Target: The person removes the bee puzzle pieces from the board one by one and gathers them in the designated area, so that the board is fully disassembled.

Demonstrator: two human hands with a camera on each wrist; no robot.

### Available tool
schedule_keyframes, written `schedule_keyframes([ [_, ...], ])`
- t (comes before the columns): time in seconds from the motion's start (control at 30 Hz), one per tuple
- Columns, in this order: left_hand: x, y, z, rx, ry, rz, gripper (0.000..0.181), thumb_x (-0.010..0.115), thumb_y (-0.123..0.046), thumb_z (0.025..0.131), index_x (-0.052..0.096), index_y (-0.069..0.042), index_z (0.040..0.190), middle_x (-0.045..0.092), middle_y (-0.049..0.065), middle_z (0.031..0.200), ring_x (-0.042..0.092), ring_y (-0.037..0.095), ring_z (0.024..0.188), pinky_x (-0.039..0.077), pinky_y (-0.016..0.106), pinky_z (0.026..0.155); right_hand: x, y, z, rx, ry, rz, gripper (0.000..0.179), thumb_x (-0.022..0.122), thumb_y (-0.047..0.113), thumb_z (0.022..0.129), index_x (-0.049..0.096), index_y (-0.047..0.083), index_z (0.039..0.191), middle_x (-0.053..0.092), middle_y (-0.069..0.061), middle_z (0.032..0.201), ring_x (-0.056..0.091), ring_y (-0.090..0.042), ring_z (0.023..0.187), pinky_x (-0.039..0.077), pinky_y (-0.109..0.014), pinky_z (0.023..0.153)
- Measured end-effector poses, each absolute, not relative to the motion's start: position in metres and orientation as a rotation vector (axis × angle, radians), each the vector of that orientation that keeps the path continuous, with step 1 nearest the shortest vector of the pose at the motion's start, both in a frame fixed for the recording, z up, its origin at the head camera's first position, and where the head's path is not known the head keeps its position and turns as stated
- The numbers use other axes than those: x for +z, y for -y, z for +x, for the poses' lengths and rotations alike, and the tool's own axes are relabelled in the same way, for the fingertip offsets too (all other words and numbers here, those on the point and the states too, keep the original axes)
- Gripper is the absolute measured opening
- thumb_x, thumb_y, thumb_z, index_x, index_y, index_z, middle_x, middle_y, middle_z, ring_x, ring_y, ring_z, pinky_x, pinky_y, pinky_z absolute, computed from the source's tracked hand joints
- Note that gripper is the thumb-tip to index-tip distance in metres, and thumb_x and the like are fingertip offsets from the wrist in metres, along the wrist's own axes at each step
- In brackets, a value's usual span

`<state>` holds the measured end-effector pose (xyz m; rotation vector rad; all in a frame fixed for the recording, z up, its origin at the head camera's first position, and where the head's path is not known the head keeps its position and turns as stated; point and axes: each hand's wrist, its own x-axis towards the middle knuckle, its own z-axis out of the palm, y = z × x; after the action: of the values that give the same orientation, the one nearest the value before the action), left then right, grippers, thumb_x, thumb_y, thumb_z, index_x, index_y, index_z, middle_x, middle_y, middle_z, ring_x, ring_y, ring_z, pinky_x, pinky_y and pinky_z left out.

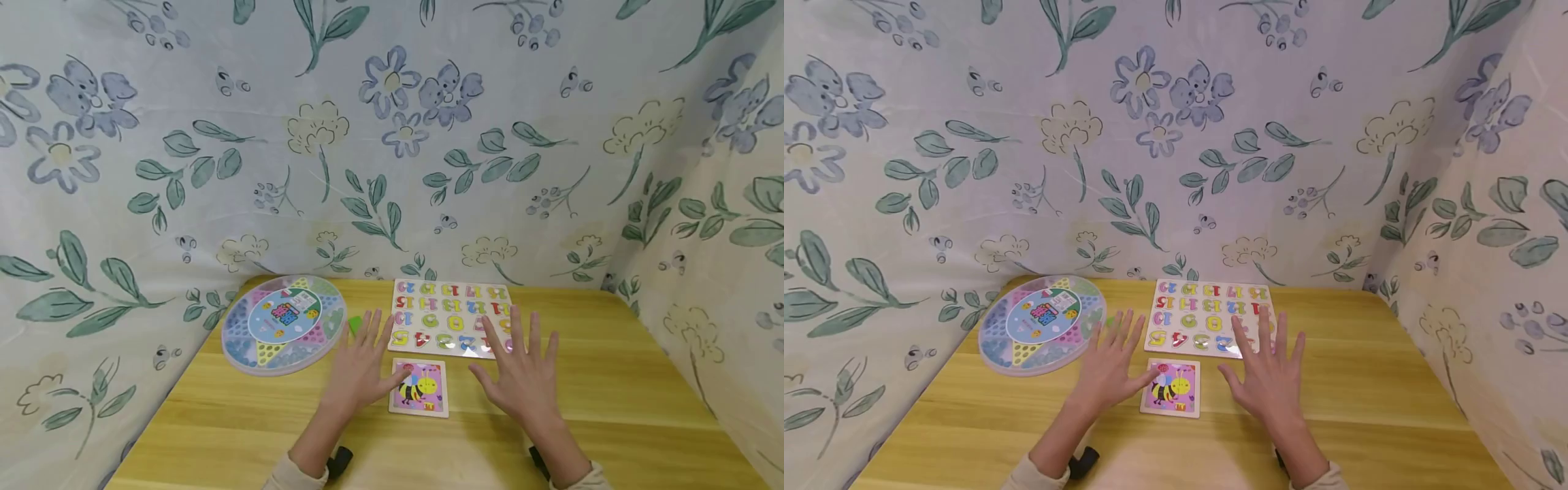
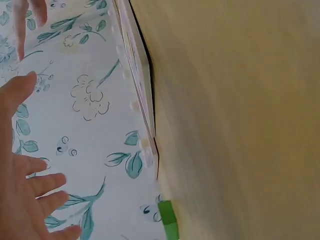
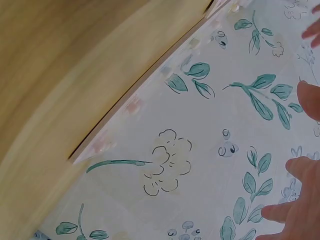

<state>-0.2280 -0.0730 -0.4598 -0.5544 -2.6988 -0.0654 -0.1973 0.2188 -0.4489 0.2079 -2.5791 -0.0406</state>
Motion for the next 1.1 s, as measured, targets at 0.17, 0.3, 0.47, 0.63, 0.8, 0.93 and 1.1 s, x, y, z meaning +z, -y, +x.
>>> schedule_keyframes([
  [0.17,-0.474,0.070,-0.230,-0.449,2.892,-0.668,0.101,0.052,-0.075,0.082,0.022,-0.014,0.156,0.031,0.008,0.159,0.030,0.029,0.147,0.028,0.053,0.117,-0.451,-0.218,-0.197,-0.024,2.560,0.225,0.090,0.058,0.067,0.078,0.028,0.029,0.154,-0.006,-0.015,0.165,-0.013,-0.042,0.150,0.008,-0.075,0.111],
  [0.3,-0.489,0.075,-0.235,-0.720,2.976,-0.751,0.103,0.063,-0.070,0.077,0.029,-0.012,0.154,0.035,0.009,0.157,0.035,0.030,0.144,0.032,0.051,0.116,-0.451,-0.218,-0.197,-0.016,2.563,0.220,0.091,0.061,0.066,0.078,0.027,0.030,0.154,-0.005,-0.015,0.165,-0.012,-0.042,0.150,0.007,-0.074,0.112],
  [0.47,-0.507,0.084,-0.240,-0.825,3.028,-0.829,0.106,0.067,-0.068,0.075,0.028,-0.011,0.155,0.030,0.009,0.160,0.030,0.030,0.147,0.029,0.050,0.118,-0.452,-0.217,-0.197,0.010,2.572,0.208,0.091,0.062,0.065,0.077,0.028,0.029,0.153,-0.003,-0.015,0.165,-0.009,-0.042,0.150,0.006,-0.074,0.112],
  [0.63,-0.516,0.090,-0.243,-0.780,3.051,-0.880,0.106,0.065,-0.070,0.076,0.026,-0.012,0.155,0.025,0.007,0.162,0.024,0.028,0.150,0.024,0.049,0.120,-0.451,-0.218,-0.197,0.026,2.571,0.214,0.090,0.063,0.064,0.077,0.030,0.029,0.153,-0.001,-0.015,0.165,-0.006,-0.044,0.150,0.009,-0.074,0.111],
  [0.8,-0.517,0.090,-0.244,-0.697,3.063,-0.915,0.108,0.060,-0.076,0.076,0.026,-0.012,0.155,0.022,0.004,0.163,0.022,0.025,0.151,0.022,0.047,0.122,-0.451,-0.218,-0.198,0.026,2.564,0.228,0.090,0.062,0.065,0.077,0.030,0.029,0.153,-0.003,-0.014,0.165,-0.005,-0.044,0.150,0.010,-0.075,0.111],
  [0.93,-0.514,0.088,-0.243,-0.657,3.063,-0.921,0.107,0.060,-0.077,0.075,0.029,-0.012,0.154,0.025,0.004,0.162,0.023,0.025,0.150,0.022,0.047,0.122,-0.451,-0.216,-0.197,-0.001,2.561,0.239,0.090,0.059,0.068,0.078,0.028,0.030,0.154,0.002,-0.015,0.165,-0.005,-0.043,0.150,0.010,-0.073,0.112],
  [1.1,-0.512,0.085,-0.241,-0.650,3.052,-0.935,0.107,0.062,-0.076,0.075,0.032,-0.010,0.153,0.028,0.005,0.161,0.025,0.025,0.149,0.023,0.046,0.121,-0.450,-0.212,-0.198,-0.011,2.575,0.267,0.088,0.060,0.067,0.078,0.035,0.027,0.152,0.024,-0.020,0.158,0.013,-0.046,0.147,0.017,-0.071,0.112],
])
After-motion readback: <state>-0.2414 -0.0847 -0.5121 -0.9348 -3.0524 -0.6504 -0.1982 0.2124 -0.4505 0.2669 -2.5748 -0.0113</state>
